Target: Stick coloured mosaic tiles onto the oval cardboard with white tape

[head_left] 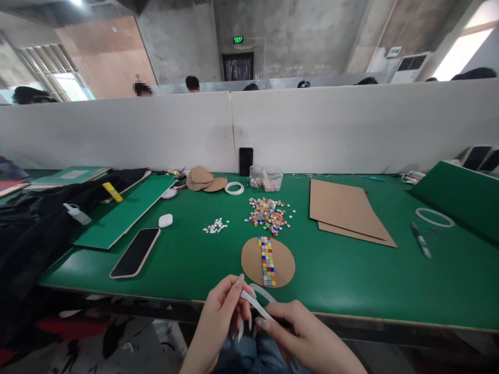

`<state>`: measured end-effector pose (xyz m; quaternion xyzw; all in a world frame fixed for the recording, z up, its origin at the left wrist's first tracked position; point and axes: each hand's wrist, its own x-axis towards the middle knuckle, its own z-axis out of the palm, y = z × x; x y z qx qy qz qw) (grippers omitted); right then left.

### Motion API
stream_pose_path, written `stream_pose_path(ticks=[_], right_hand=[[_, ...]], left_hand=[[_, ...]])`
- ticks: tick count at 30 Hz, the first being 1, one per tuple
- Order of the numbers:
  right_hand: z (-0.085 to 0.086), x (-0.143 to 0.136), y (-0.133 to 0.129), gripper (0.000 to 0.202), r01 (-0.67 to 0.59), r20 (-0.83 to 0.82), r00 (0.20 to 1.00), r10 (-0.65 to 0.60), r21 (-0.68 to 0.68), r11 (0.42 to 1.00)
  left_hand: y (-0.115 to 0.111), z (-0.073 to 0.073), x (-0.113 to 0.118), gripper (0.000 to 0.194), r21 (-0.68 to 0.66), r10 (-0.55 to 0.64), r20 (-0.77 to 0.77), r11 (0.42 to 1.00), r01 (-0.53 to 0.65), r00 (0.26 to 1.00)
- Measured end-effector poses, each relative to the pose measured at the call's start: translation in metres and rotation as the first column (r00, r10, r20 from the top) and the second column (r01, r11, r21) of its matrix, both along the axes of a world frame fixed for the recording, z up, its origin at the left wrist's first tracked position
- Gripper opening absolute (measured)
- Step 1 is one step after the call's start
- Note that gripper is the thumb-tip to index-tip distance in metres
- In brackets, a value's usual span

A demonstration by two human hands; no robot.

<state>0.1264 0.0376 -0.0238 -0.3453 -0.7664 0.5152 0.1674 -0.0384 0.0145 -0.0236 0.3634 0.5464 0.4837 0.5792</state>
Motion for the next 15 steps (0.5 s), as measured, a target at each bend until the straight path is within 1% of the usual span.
stream_pose_path(ticks=[7, 15], right_hand=[[0.0016, -0.0003, -0.0002, 0.033, -0.008, 0.029, 1.0, 0.008, -0.01, 1.0], [0.0029, -0.0001, -0.0003, 0.034, -0.008, 0.056, 0.998, 0.006, 0.037, 0.999]], left_hand=[[0.0007, -0.0044, -0.0019, 0.037, 0.016, -0.026, -0.031, 1.0, 0.027, 0.999], [0.0019, -0.0072, -0.0023, 0.04, 0.005, -0.04, -0.076, 0.999, 0.041, 0.996]])
